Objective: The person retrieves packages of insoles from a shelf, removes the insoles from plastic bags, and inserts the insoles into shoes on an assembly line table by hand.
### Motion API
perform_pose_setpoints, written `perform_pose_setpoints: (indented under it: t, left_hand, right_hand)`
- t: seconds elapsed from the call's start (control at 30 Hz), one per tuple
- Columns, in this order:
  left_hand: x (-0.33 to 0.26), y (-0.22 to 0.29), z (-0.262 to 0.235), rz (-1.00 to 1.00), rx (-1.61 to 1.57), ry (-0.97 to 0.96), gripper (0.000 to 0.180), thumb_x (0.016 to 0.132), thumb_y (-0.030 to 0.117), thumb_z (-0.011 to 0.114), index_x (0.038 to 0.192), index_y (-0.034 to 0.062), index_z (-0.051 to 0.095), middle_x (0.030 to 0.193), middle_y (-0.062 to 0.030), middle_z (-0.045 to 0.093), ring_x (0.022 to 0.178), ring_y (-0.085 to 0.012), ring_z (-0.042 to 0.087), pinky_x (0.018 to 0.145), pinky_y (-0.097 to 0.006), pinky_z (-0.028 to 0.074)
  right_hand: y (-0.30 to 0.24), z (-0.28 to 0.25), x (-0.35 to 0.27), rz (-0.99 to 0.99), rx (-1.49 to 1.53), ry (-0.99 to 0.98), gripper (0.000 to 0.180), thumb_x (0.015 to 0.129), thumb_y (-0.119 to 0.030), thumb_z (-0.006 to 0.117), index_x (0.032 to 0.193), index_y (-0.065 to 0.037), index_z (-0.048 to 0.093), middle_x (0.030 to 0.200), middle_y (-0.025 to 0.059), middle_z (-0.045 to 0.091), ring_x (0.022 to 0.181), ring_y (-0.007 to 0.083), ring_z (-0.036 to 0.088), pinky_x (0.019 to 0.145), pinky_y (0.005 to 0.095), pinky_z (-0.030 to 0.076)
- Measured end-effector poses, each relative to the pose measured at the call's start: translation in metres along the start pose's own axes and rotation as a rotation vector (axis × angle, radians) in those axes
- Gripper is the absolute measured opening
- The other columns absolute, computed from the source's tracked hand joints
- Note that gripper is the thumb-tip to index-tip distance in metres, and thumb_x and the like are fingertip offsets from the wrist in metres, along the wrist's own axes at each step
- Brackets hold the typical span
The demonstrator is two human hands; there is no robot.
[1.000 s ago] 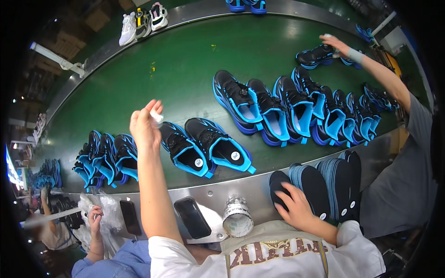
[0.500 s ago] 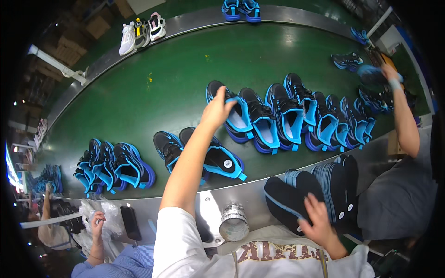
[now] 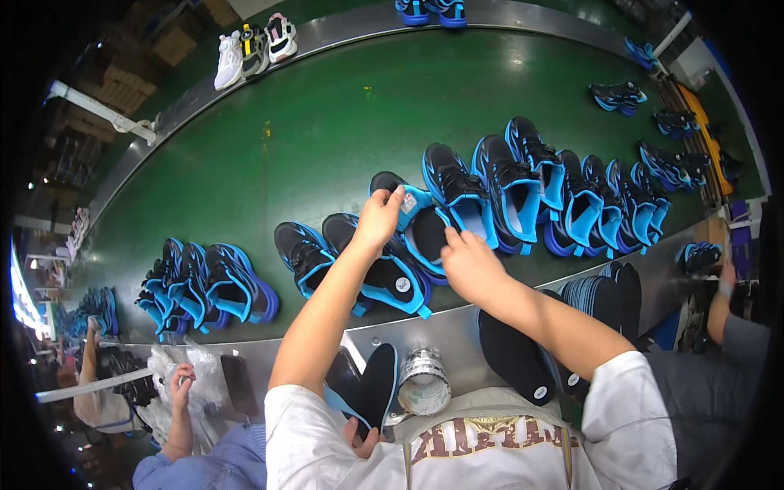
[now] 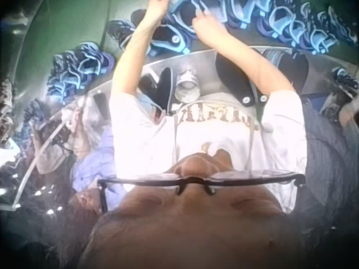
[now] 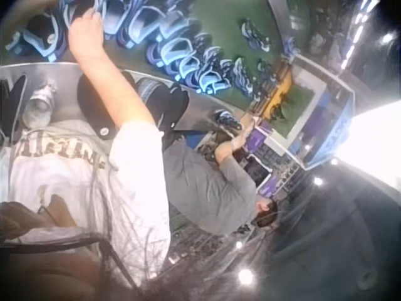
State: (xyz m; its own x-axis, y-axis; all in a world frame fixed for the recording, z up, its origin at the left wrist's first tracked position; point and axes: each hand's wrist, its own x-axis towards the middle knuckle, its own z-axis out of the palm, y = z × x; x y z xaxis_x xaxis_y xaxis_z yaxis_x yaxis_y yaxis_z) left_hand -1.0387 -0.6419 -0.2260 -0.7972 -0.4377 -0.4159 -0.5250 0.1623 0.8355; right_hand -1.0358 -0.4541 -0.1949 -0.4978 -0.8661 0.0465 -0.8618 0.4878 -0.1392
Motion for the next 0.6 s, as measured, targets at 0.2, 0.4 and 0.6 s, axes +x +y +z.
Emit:
perform_pose_setpoints:
  t: [0.2, 0.4, 0.6]
  left_hand:
    - [-0.001, 0.016, 0.0, -0.063, 0.013, -0.168, 0.049, 0.087, 0.038, 0.047, 0.107, -0.0071, 0.051, 0.099, -0.0196, 0.058, 0.095, -0.0237, 0.054, 0.081, -0.032, 0.041]
    - [-0.007, 0.0, -0.006, 0.072, 0.03, -0.074, 0.046, 0.087, 0.039, 0.048, 0.098, -0.0051, 0.053, 0.091, -0.0167, 0.059, 0.086, -0.0223, 0.056, 0.075, -0.032, 0.043]
    - [0.002, -0.006, -0.004, 0.21, 0.145, -0.068, 0.042, 0.086, 0.039, 0.049, 0.078, -0.003, 0.051, 0.066, -0.0187, 0.054, 0.063, -0.0275, 0.055, 0.06, -0.037, 0.042]
  right_hand:
    - [-0.007, 0.044, 0.036, 0.298, 0.027, -0.153, 0.014, 0.077, -0.008, 0.051, 0.082, 0.003, 0.058, 0.092, 0.0182, 0.055, 0.076, 0.0271, 0.06, 0.062, 0.0316, 0.051]
    - [-0.005, -0.009, 0.026, 0.242, 0.057, -0.36, 0.04, 0.068, -0.033, 0.066, 0.091, -0.001, 0.06, 0.094, 0.0184, 0.058, 0.091, 0.032, 0.055, 0.076, 0.0366, 0.047]
    - [0.025, 0.003, 0.048, 0.016, 0.238, -0.512, 0.02, 0.069, -0.017, 0.059, 0.074, 0.002, 0.063, 0.08, 0.0213, 0.061, 0.08, 0.0317, 0.061, 0.075, 0.0374, 0.048]
